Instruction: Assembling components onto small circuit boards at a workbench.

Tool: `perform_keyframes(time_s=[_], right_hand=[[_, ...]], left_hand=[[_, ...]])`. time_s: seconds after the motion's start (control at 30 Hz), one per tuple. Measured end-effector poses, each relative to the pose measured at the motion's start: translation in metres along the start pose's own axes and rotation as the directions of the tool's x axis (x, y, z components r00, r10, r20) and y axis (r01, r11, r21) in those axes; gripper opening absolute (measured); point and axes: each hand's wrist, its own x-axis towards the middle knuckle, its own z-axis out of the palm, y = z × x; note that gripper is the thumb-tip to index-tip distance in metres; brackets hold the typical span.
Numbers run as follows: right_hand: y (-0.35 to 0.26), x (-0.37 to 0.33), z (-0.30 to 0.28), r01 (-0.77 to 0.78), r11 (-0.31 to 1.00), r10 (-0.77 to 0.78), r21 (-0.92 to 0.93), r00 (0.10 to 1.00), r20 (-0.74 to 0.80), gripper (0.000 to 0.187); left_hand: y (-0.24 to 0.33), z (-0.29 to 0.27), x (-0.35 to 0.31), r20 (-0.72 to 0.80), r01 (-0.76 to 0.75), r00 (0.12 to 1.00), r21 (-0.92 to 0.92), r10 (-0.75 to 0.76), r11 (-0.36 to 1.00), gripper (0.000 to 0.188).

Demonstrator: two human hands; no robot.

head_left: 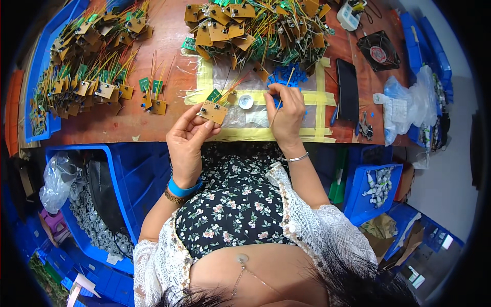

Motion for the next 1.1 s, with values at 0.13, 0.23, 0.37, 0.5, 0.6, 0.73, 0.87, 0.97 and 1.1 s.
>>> perform_keyframes(time_s=[0.13, 0.23, 0.37, 0.5, 0.6, 0.73, 0.87, 0.97, 1.1], right_hand=[[-0.003, -0.002, -0.003, -0.052, 0.999, 0.052, -0.017, 0.999, 0.011, 0.021], [-0.006, -0.002, -0.006, -0.057, 0.996, 0.058, -0.067, 0.998, 0.02, 0.02], [-0.031, 0.002, -0.013, 0.041, 0.987, -0.038, 0.156, 0.999, -0.023, 0.021], [-0.071, 0.002, -0.013, 0.255, 0.897, -0.282, 0.36, 0.959, 0.022, 0.025], [-0.076, 0.003, -0.004, 0.319, 0.889, -0.342, 0.327, 0.94, 0.012, 0.025], [-0.08, 0.007, -0.004, 0.331, 0.911, -0.354, 0.246, 0.934, 0.054, 0.024], [-0.078, 0.006, -0.002, 0.309, 0.918, -0.33, 0.25, 0.943, 0.046, 0.025], [-0.077, 0.006, -0.005, 0.294, 0.918, -0.321, 0.265, 0.945, 0.063, 0.025], [-0.078, 0.005, -0.005, 0.287, 0.92, -0.316, 0.268, 0.946, 0.069, 0.025]], left_hand=[[0.001, 0.0, 0.0, -0.007, 0.007, 1.0, 0.022, -0.006, 1.0, 0.041], [-0.001, 0.001, 0.0, -0.024, 0.021, 0.999, -0.011, -0.021, 1.0, 0.04], [0.001, 0.003, 0.001, -0.021, 0.054, 0.998, -0.088, -0.056, 0.995, 0.04], [0.0, 0.003, -0.001, 0.024, 0.084, 0.996, -0.09, -0.082, 0.992, 0.038], [0.002, 0.005, -0.003, 0.051, 0.082, 0.996, -0.096, -0.077, 0.992, 0.037], [0.001, 0.003, -0.003, 0.075, 0.111, 0.992, -0.101, -0.103, 0.989, 0.036], [-0.001, 0.001, -0.003, 0.086, 0.119, 0.99, -0.13, -0.108, 0.984, 0.037], [-0.001, -0.001, -0.003, 0.092, 0.132, 0.988, -0.128, -0.121, 0.983, 0.037], [0.0, 0.0, -0.003, 0.114, 0.159, 0.983, -0.119, -0.145, 0.98, 0.037]])
